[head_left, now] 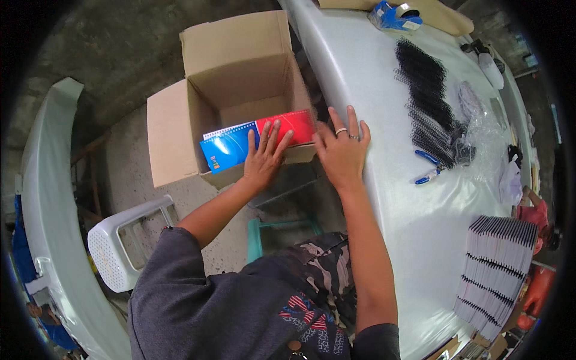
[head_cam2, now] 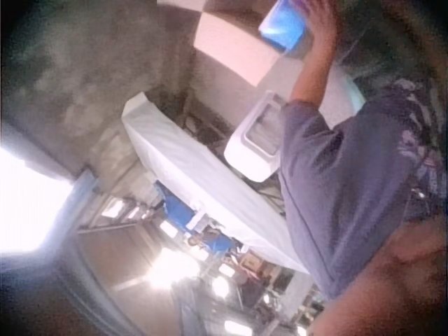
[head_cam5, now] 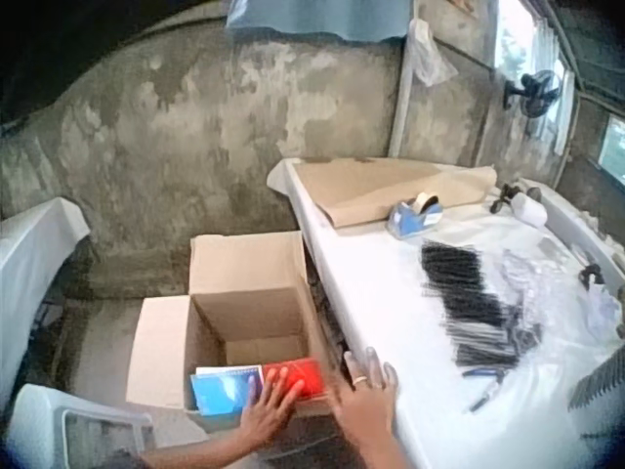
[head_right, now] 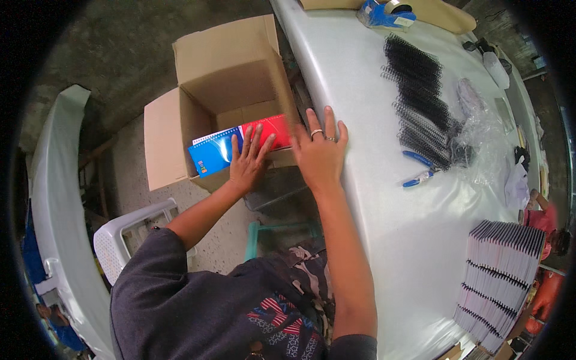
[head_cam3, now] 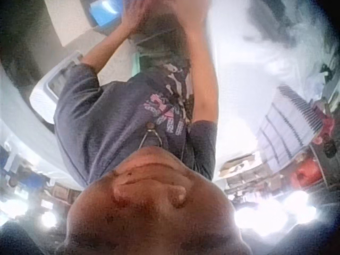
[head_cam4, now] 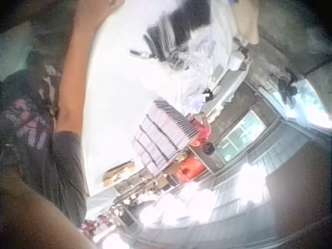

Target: The person trims the excess spiral coil from a stack of notebooks using pliers, then organizes several individual notebooks into a shipping box and inserts spiral coils into new notebook covers.

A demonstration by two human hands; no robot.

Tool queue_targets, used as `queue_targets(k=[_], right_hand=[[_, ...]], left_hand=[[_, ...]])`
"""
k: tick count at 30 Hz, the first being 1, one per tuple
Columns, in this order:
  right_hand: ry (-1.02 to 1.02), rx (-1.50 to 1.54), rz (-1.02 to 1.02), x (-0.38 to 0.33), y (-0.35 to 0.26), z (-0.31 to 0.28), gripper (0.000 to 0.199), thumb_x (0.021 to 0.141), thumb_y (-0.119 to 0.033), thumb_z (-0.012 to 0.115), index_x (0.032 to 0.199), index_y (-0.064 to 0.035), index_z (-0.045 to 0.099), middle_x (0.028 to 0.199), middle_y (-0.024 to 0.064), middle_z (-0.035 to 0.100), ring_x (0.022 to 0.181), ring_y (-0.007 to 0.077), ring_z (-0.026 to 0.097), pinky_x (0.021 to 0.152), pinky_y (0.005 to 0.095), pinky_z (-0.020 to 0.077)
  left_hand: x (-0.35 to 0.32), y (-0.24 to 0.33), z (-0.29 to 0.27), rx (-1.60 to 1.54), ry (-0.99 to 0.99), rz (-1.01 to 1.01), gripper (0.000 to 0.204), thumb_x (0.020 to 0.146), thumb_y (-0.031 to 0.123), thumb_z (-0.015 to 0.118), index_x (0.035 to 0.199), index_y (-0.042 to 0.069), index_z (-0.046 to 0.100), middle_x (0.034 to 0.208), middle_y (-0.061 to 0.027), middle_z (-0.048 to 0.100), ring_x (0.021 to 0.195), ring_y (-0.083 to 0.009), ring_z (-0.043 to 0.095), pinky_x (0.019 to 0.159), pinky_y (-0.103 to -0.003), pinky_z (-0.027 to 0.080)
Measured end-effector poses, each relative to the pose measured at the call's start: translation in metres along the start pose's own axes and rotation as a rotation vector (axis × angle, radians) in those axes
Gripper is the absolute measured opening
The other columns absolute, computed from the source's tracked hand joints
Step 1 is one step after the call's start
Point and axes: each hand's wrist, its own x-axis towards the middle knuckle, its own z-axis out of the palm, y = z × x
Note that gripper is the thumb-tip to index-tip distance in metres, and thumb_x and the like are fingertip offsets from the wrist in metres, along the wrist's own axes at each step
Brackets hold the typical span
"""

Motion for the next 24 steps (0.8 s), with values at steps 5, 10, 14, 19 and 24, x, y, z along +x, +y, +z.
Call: queue_targets(k=[5,10,14,19,24], right_hand=[[0.002,-0.082,-0.013,0.016,0.010,0.004,0.021,0.079,-0.026,0.063,0.093,-0.0094,0.067,0.126,0.0063,0.051,0.126,0.0291,0.036,0.099,0.0501,0.0273],[0.047,-0.052,0.115,0.048,0.017,0.000,0.018,0.077,-0.022,0.065,0.091,-0.0113,0.068,0.128,0.0064,0.050,0.117,0.0275,0.043,0.095,0.0453,0.0330],[0.022,0.170,0.255,0.064,0.052,-0.002,0.022,0.071,-0.023,0.071,0.092,-0.0170,0.070,0.124,0.0056,0.053,0.107,0.0266,0.047,0.086,0.0405,0.0412],[0.071,0.275,0.286,0.061,0.055,-0.004,0.022,0.069,-0.022,0.073,0.090,-0.0177,0.071,0.122,0.0033,0.055,0.107,0.0245,0.047,0.085,0.0389,0.0409],[0.079,0.267,0.306,0.064,0.047,-0.002,0.021,0.069,-0.021,0.072,0.090,-0.0187,0.071,0.121,0.0020,0.055,0.107,0.0228,0.046,0.086,0.0386,0.0398]], left_hand=[[0.018,0.003,0.010,-0.006,0.032,-0.087,0.085,0.071,0.024,0.066,0.144,0.019,0.022,0.150,-0.0140,0.015,0.139,-0.0330,0.010,0.108,-0.057,0.005],[0.049,0.009,0.023,0.062,0.046,-0.144,0.085,0.071,0.022,0.064,0.144,0.016,0.021,0.149,-0.0151,0.017,0.139,-0.0336,0.009,0.109,-0.057,0.004],[0.066,0.028,0.011,0.035,-0.081,-0.227,0.090,0.071,0.039,0.068,0.144,0.015,0.020,0.148,-0.0155,0.020,0.138,-0.0343,0.012,0.108,-0.057,0.006],[0.123,-0.021,-0.010,-0.179,-0.128,-0.276,0.095,0.067,0.061,0.067,0.134,0.002,0.036,0.137,-0.0183,0.040,0.127,-0.0290,0.038,0.104,-0.052,0.027],[0.179,-0.075,0.017,-0.907,-1.157,-0.465,0.072,0.069,0.053,0.071,0.119,0.004,0.054,0.115,-0.0140,0.059,0.103,-0.0239,0.059,0.091,-0.039,0.044]])
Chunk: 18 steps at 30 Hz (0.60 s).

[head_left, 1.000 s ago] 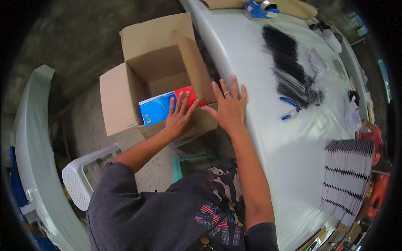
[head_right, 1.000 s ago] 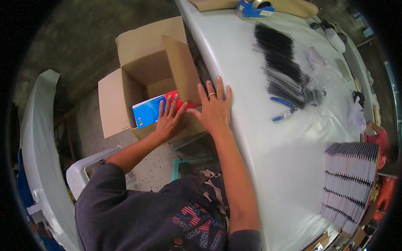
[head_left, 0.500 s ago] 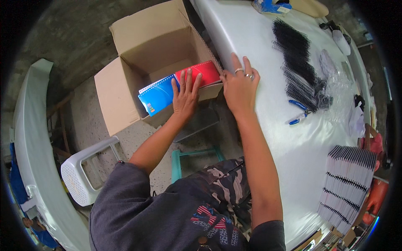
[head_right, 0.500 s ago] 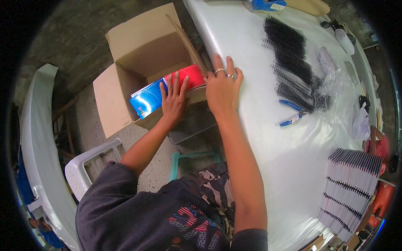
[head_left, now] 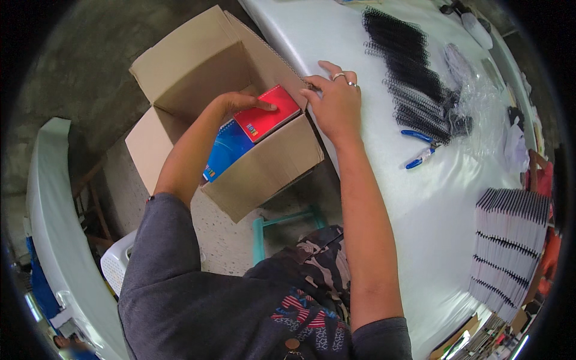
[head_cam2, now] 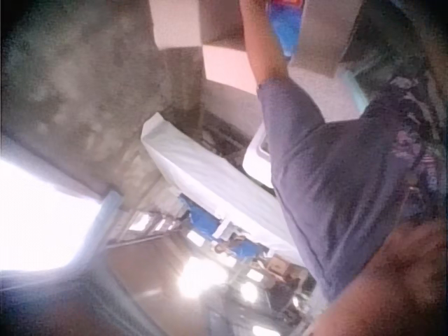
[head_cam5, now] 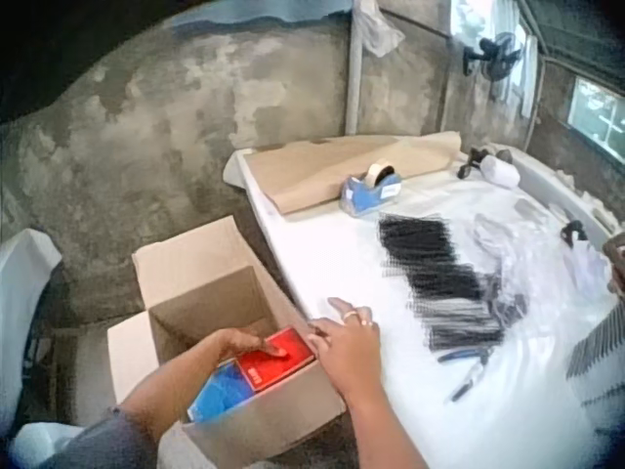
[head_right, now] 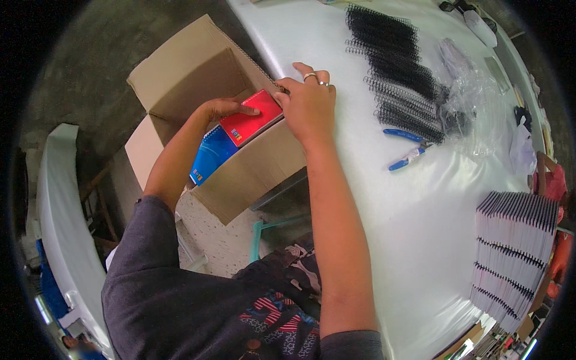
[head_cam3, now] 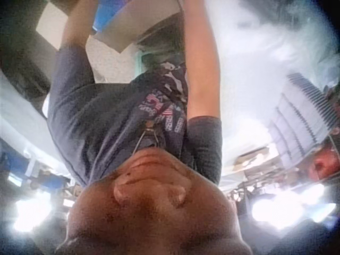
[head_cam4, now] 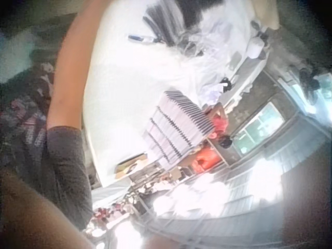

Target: The person trims the excess spiral coil from a stack of notebooks using pliers, then organizes several individual notebooks into a shipping box and inserts spiral coils into new notebook covers.

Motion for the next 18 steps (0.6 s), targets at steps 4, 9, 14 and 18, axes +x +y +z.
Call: queue_targets(k=[4,9,14,18], right_hand=[[-0.016,0.006,0.007,0.001,0.001,-0.003,0.021,0.069,-0.021,0.072,0.090,-0.0195,0.071,0.120,0.0012,0.055,0.107,0.0220,0.046,0.086,0.0384,0.0397],[0.016,0.001,0.004,0.001,0.003,-0.002,0.019,0.071,-0.023,0.070,0.089,-0.0183,0.071,0.119,0.0017,0.056,0.106,0.0232,0.047,0.085,0.0384,0.0408],[0.024,-0.018,-0.011,0.001,0.001,-0.002,0.017,0.072,-0.023,0.069,0.089,-0.0170,0.071,0.118,0.0023,0.056,0.104,0.0246,0.048,0.084,0.0388,0.0416],[-0.009,-0.018,0.009,0.000,0.003,-0.003,0.019,0.073,-0.024,0.070,0.091,-0.0197,0.071,0.120,0.0019,0.054,0.109,0.0221,0.045,0.086,0.0394,0.0395]], left_hand=[[0.001,0.012,0.004,-0.297,-0.297,-0.095,0.060,0.070,0.042,0.074,0.117,0.009,0.057,0.111,-0.0108,0.062,0.097,-0.0187,0.062,0.089,-0.034,0.047],[-0.001,0.016,0.008,-0.231,-0.309,-0.034,0.051,0.076,0.035,0.069,0.117,0.007,0.057,0.111,-0.0101,0.062,0.095,-0.0174,0.063,0.086,-0.033,0.049],[-0.003,0.011,0.008,-0.315,-0.281,-0.007,0.047,0.075,0.033,0.069,0.113,0.008,0.058,0.106,-0.0083,0.063,0.093,-0.0174,0.063,0.084,-0.033,0.050],[-0.017,0.028,0.009,-0.187,-0.276,0.014,0.049,0.073,0.031,0.072,0.113,0.008,0.057,0.105,-0.0086,0.064,0.092,-0.0180,0.063,0.085,-0.033,0.049]])
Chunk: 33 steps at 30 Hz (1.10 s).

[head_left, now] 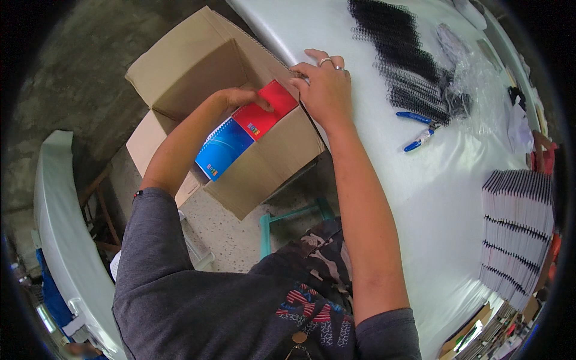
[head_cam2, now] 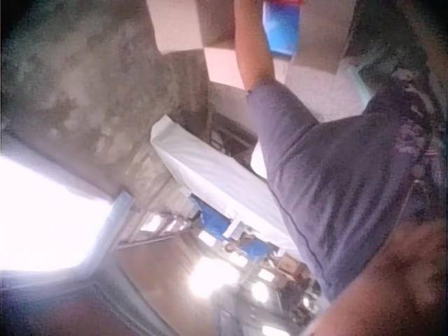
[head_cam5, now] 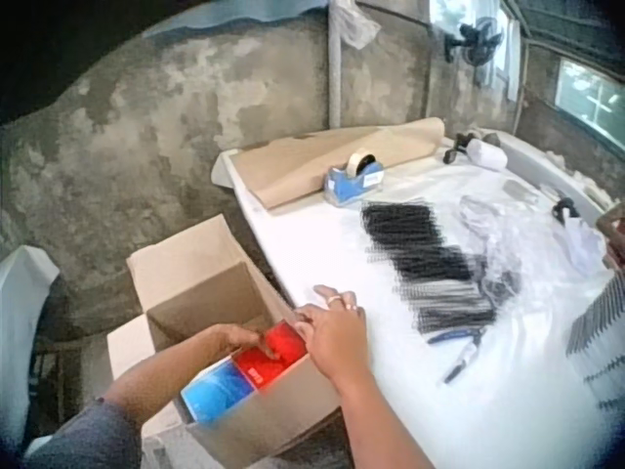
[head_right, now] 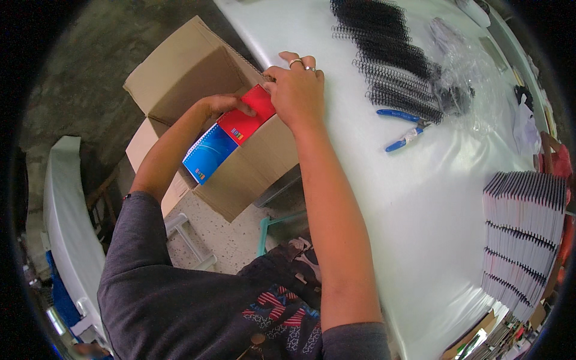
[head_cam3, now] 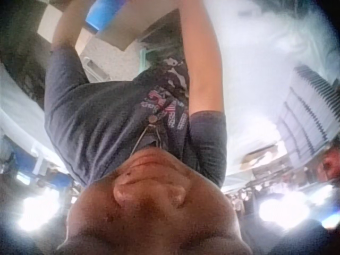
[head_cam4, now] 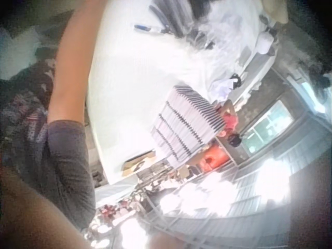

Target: The person trims the excess spiral coil from a stack of notebooks using pliers, then organizes several individual notebooks into a shipping box and inserts spiral coils into new notebook covers.

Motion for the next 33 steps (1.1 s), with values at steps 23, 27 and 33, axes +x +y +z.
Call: queue_targets(k=[23,27,33], right_hand=[[0.030,-0.030,0.002,-0.003,-0.002,-0.001,0.019,0.073,-0.023,0.068,0.092,-0.0187,0.070,0.120,0.0012,0.055,0.108,0.0229,0.047,0.086,0.0388,0.0403],[0.033,-0.014,-0.006,-0.002,-0.003,0.001,0.018,0.074,-0.024,0.067,0.091,-0.0194,0.070,0.119,0.0006,0.054,0.108,0.0217,0.045,0.086,0.0406,0.0387],[0.025,-0.031,-0.016,-0.001,-0.004,0.001,0.018,0.074,-0.024,0.067,0.092,-0.0190,0.068,0.119,0.0017,0.054,0.109,0.0211,0.044,0.085,0.0409,0.0368]], left_hand=[[0.016,-0.027,-0.025,-0.257,0.056,0.020,0.044,0.072,0.029,0.072,0.108,0.005,0.058,0.096,-0.0096,0.066,0.080,-0.0187,0.066,0.076,-0.033,0.053],[0.016,-0.025,-0.021,-0.355,0.047,0.063,0.045,0.072,0.029,0.071,0.107,0.004,0.058,0.093,-0.0112,0.066,0.079,-0.0203,0.066,0.076,-0.034,0.053],[0.004,-0.021,-0.006,-0.304,0.122,0.065,0.050,0.071,0.031,0.072,0.110,0.003,0.056,0.097,-0.0126,0.066,0.082,-0.0221,0.066,0.078,-0.036,0.053]])
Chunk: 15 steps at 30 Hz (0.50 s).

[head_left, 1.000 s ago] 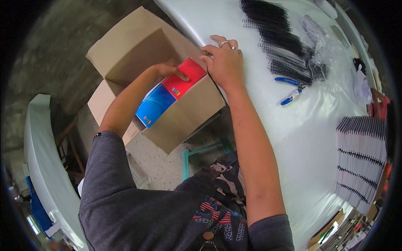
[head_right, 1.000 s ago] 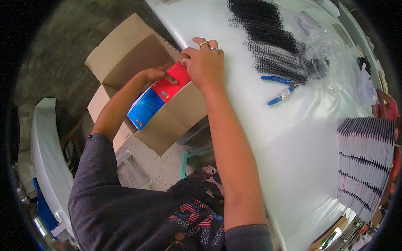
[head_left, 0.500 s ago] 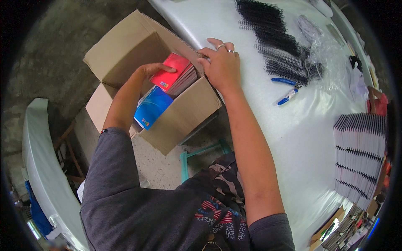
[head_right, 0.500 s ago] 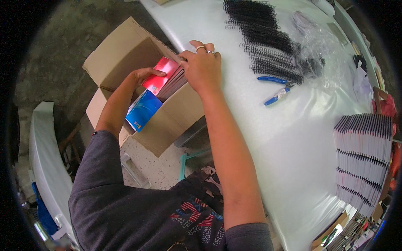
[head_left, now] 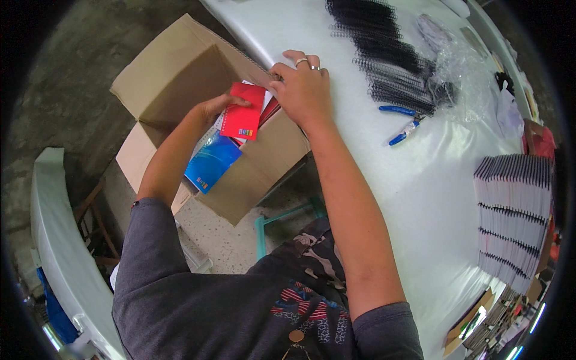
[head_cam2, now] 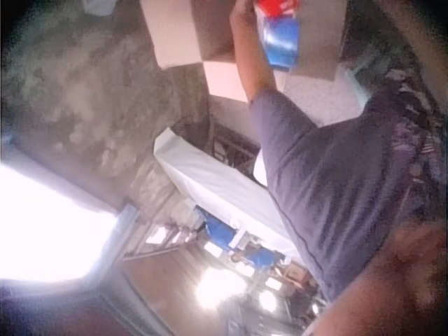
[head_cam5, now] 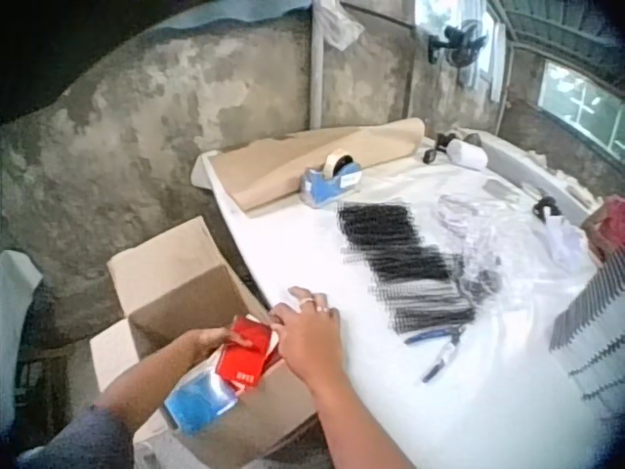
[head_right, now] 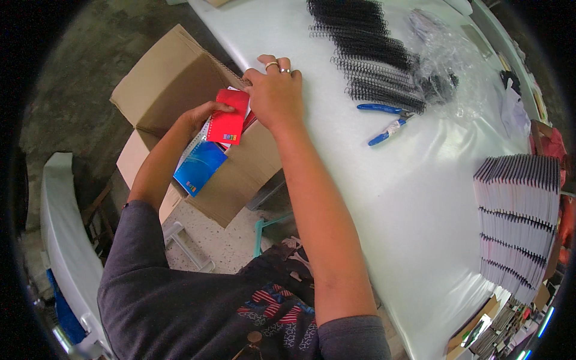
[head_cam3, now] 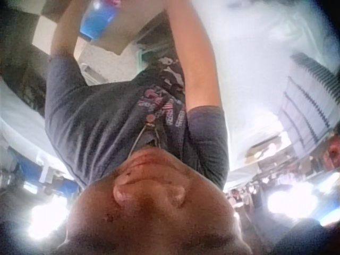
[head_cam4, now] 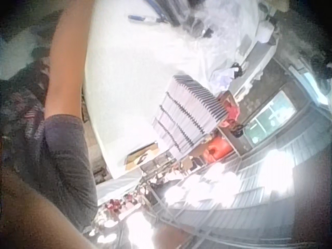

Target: The person trims the excess spiral coil from a stack of notebooks using pliers, then organizes several individual notebooks into a shipping box and inserts spiral coils into new notebook covers.

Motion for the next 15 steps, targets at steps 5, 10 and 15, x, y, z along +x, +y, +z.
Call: queue_targets(k=[5,10,15], right_hand=[[0.006,-0.019,-0.016,-0.001,0.001,-0.001,0.019,0.075,-0.023,0.067,0.093,-0.0184,0.067,0.118,0.0031,0.054,0.110,0.0217,0.044,0.085,0.0405,0.0362],[0.007,0.006,-0.035,0.000,-0.002,0.001,0.019,0.076,-0.022,0.066,0.095,-0.0180,0.066,0.119,0.0037,0.054,0.110,0.0221,0.044,0.085,0.0405,0.0362],[0.013,-0.019,0.008,-0.002,0.003,0.001,0.016,0.075,-0.023,0.066,0.091,-0.0177,0.066,0.118,0.0008,0.052,0.111,0.0211,0.044,0.087,0.0412,0.0382]], left_hand=[[-0.016,0.016,0.010,-0.019,-0.063,-0.044,0.054,0.071,0.030,0.071,0.115,0.005,0.053,0.102,-0.0129,0.065,0.086,-0.0228,0.065,0.081,-0.038,0.052],[-0.004,0.004,-0.006,0.010,-0.009,-0.046,0.058,0.071,0.041,0.071,0.113,0.004,0.054,0.100,-0.0134,0.065,0.084,-0.0227,0.066,0.079,-0.036,0.052],[-0.008,0.005,0.010,-0.103,0.006,-0.068,0.058,0.071,0.045,0.070,0.109,0.003,0.057,0.093,-0.0129,0.067,0.076,-0.0233,0.066,0.074,-0.037,0.054]])
